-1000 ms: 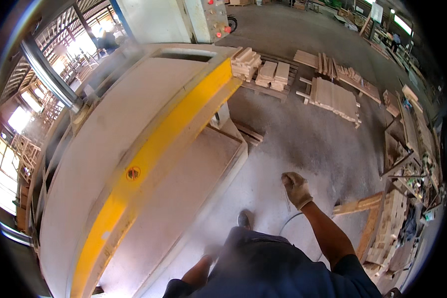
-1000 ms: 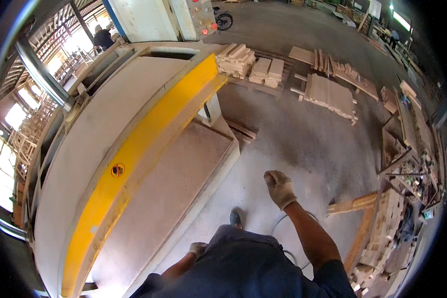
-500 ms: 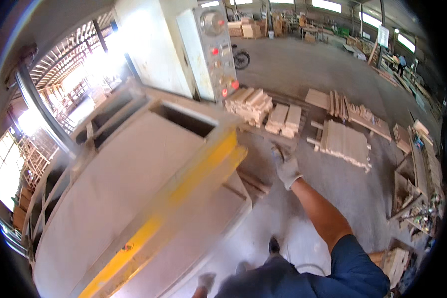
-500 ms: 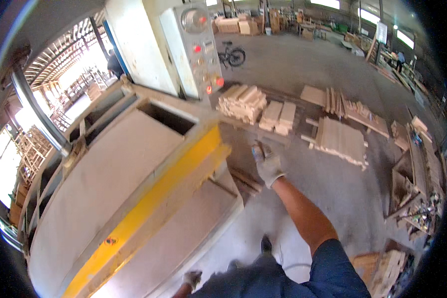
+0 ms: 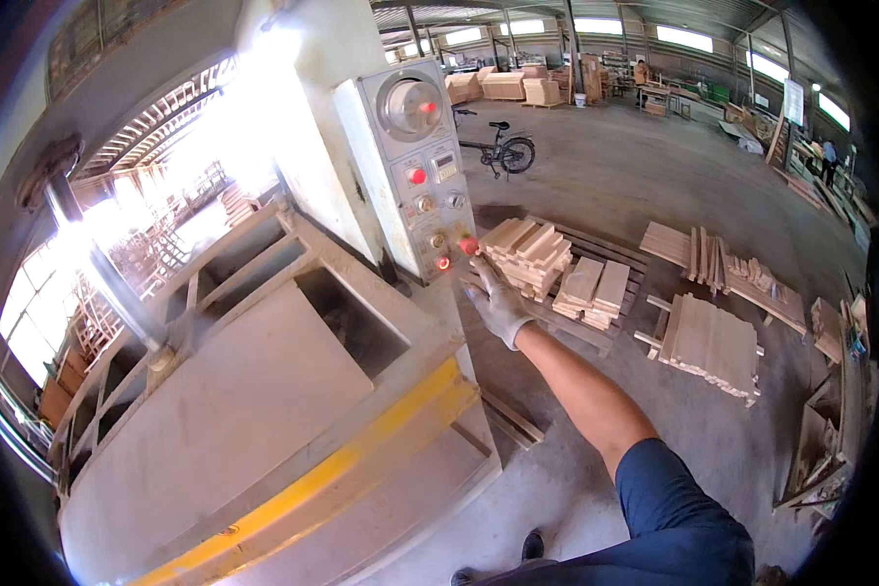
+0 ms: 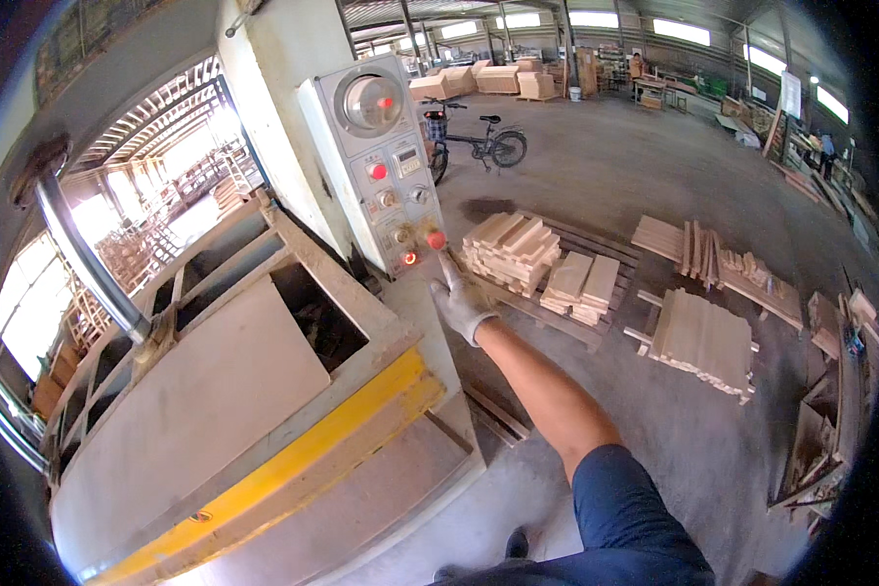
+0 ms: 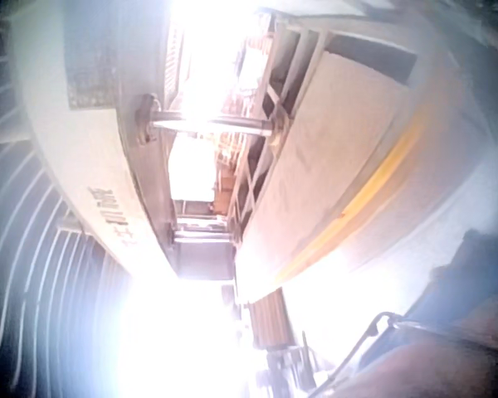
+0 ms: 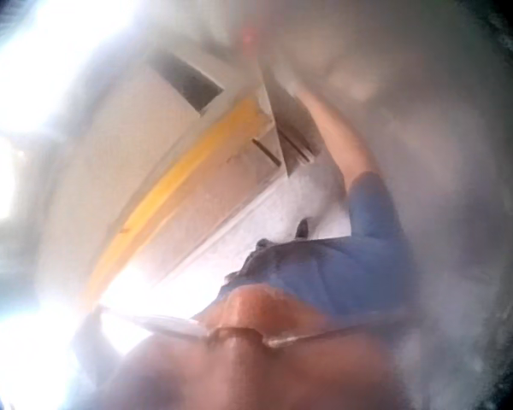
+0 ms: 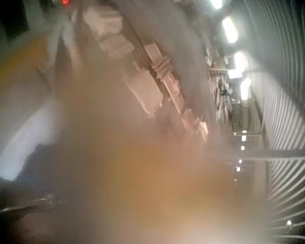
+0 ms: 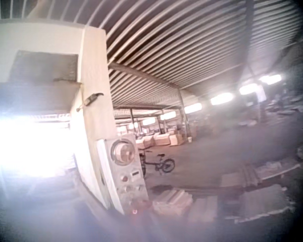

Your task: The person applies glue to a white board and attaches it to a stack of wooden planks. They then use a nail gun to secure the board and additional wooden pieces to the structure, assembling a wooden frame.

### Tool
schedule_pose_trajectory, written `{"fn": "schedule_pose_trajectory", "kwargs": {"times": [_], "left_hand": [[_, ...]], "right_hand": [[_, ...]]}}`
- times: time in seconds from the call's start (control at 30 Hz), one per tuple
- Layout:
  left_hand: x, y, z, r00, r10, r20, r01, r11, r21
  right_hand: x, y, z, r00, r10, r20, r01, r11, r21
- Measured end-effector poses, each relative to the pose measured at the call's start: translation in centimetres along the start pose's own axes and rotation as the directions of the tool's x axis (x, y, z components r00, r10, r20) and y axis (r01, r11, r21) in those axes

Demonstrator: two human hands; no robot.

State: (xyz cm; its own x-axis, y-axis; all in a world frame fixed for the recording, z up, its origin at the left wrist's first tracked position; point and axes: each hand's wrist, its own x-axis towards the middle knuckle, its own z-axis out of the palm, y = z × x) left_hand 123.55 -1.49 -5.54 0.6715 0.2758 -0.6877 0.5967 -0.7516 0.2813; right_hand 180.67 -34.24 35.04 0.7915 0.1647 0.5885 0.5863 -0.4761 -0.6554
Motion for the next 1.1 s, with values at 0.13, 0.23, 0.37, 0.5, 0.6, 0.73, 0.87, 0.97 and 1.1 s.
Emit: {"fn": "schedule_pose_trajectory", "kwargs": {"times": [0.13, 0.23, 0.37, 0.5, 0.6, 0.73, 0.87, 0.97, 1.1], "left_hand": [[-3.4, -1.4, 1.8, 0.994, -0.107, 0.0, 0.107, 0.993, -0.056], [-8.0, -3.9, 6.9, 0.988, -0.148, 0.038, 0.15, 0.988, -0.045], [-20.9, -9.5, 17.6, 0.962, -0.133, 0.24, 0.066, 0.961, 0.267], [-25.3, -11.4, 22.0, 0.885, -0.404, 0.232, 0.442, 0.886, -0.142], [-24.3, -11.6, 21.4, 0.957, -0.238, 0.165, 0.257, 0.961, -0.099], [-28.0, -14.1, 26.1, 0.927, -0.375, -0.002, 0.36, 0.891, -0.276], [-34.1, -15.3, 25.0, 0.767, -0.641, 0.039, 0.404, 0.435, -0.804], [-35.6, -19.8, 25.2, 0.798, -0.595, -0.096, 0.332, 0.568, -0.753], [-37.2, -22.3, 29.0, 0.581, -0.801, 0.143, 0.35, 0.087, -0.933]], "right_hand": [[2.1, -2.4, 3.0, 0.999, -0.038, 0.027, 0.033, 0.986, 0.163], [4.0, 1.5, 6.4, 0.98, -0.194, -0.04, 0.196, 0.979, 0.059], [4.6, 5.9, 3.9, 0.991, -0.131, 0.027, 0.126, 0.982, 0.142], [7.4, 12.2, 1.1, 0.994, -0.074, 0.078, 0.044, 0.941, 0.336], [11.3, 11.4, -4.1, 0.993, -0.107, 0.049, 0.081, 0.925, 0.372], [6.3, 4.7, 0.9, 0.99, -0.121, -0.077, 0.123, 0.992, 0.025], [-9.0, -2.3, 7.9, 0.958, -0.256, -0.133, 0.253, 0.967, -0.035], [-27.1, -5.6, 15.0, 0.97, -0.171, 0.17, 0.17, 0.985, 0.021], [-51.9, -11.8, 27.3, 0.421, 0.04, 0.906, 0.033, 0.998, -0.06]]}}
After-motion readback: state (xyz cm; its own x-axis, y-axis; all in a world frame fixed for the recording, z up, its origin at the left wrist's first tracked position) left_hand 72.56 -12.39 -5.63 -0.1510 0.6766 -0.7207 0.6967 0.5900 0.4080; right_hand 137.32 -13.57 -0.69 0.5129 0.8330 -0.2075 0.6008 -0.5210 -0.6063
